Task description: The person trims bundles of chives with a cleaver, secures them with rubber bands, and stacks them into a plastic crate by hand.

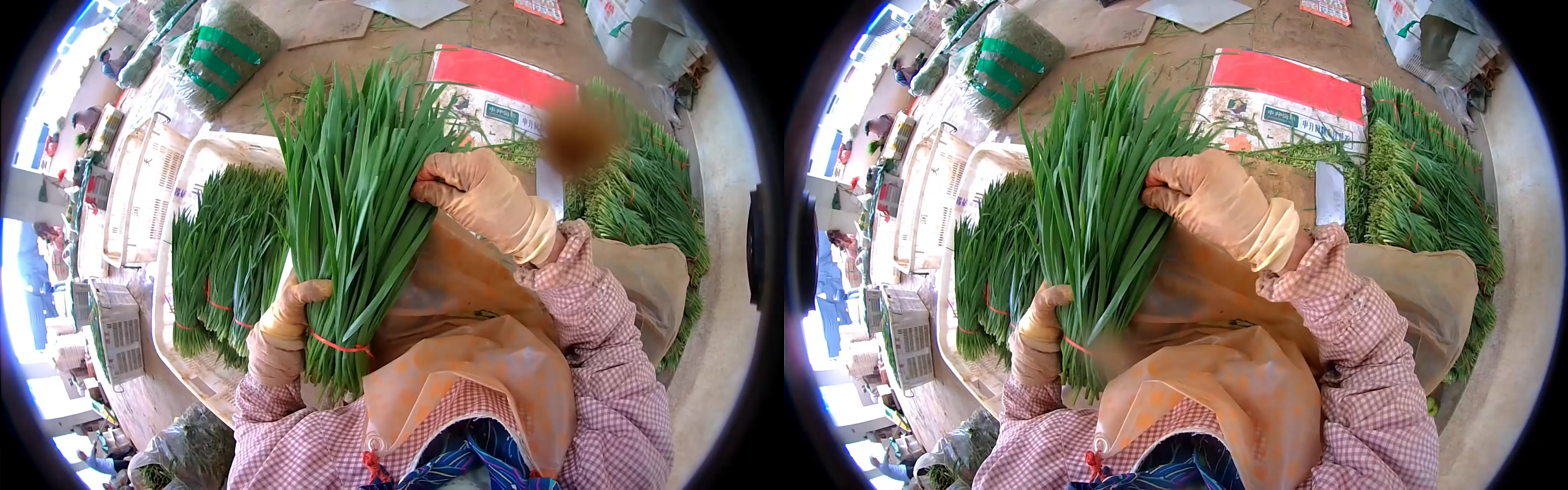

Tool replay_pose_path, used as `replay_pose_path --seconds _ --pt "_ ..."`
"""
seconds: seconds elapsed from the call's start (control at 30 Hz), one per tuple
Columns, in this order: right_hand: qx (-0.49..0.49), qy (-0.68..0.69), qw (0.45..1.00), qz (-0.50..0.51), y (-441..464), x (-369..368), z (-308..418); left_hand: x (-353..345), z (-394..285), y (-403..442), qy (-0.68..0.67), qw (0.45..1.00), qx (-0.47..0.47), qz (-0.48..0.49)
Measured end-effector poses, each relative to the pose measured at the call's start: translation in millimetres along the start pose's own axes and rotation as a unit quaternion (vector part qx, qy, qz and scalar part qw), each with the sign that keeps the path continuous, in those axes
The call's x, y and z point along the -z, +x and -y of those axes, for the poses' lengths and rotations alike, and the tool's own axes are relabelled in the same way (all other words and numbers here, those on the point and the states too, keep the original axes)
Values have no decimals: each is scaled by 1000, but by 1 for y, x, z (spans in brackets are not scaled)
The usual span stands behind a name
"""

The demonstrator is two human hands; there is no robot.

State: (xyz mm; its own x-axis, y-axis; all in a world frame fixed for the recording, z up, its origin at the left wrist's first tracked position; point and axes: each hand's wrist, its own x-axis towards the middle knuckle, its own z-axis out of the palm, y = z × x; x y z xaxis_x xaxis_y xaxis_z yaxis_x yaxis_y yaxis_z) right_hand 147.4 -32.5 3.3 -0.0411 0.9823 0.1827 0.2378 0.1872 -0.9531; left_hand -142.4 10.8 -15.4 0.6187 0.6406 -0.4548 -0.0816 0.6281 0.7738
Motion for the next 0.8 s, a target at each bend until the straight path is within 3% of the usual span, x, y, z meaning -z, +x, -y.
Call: replay_pose_path --seconds 0.07,0.1,0.17,0.2,0.27,0.3,0.33,0.37,0.43,0.47,0.53,0.57,0.63,0.8 --pt "45 -212 975 -44 -4 -6 1 -9 0 -4 10 1000 4 -23" --pt "44 -212 975 -44 -7 -8 0 -12 -2 -4 16 999 5 -34" --pt "88 -322 928 -167 -12 -12 -4 -14 -2 -2 37 999 11 -29" --pt "82 -327 902 -269 -11 -10 -14 -16 0 -1 63 998 -16 -19" --pt "-190 -96 917 -338 -16 15 -12 -14 2 -1 93 995 -34 -7" --pt "-150 -75 906 -388 -19 27 -28 -13 4 -1 107 993 -44 -2" --pt "-106 -192 906 -362 -21 40 -29 -21 7 0 128 988 -83 -18" --pt "-104 -191 907 -360 -24 38 -26 -26 9 0 149 981 -122 -33" --pt "182 -394 813 -389 -36 23 12 -29 6 2 214 962 -162 -52" --pt "256 -378 857 -239 -40 15 26 -32 2 5 243 953 -168 -66" --pt "344 -367 862 -65 -45 -21 44 -47 -9 2 265 948 -147 -94" --pt "364 -384 847 -49 -43 -40 46 -48 -8 2 271 947 -147 -91" --pt "304 -467 827 -74 -37 -57 12 -45 1 2 171 968 -124 -138" --pt "220 -444 868 -25 -76 -62 -4 -41 5 5 -34 978 -84 -189"
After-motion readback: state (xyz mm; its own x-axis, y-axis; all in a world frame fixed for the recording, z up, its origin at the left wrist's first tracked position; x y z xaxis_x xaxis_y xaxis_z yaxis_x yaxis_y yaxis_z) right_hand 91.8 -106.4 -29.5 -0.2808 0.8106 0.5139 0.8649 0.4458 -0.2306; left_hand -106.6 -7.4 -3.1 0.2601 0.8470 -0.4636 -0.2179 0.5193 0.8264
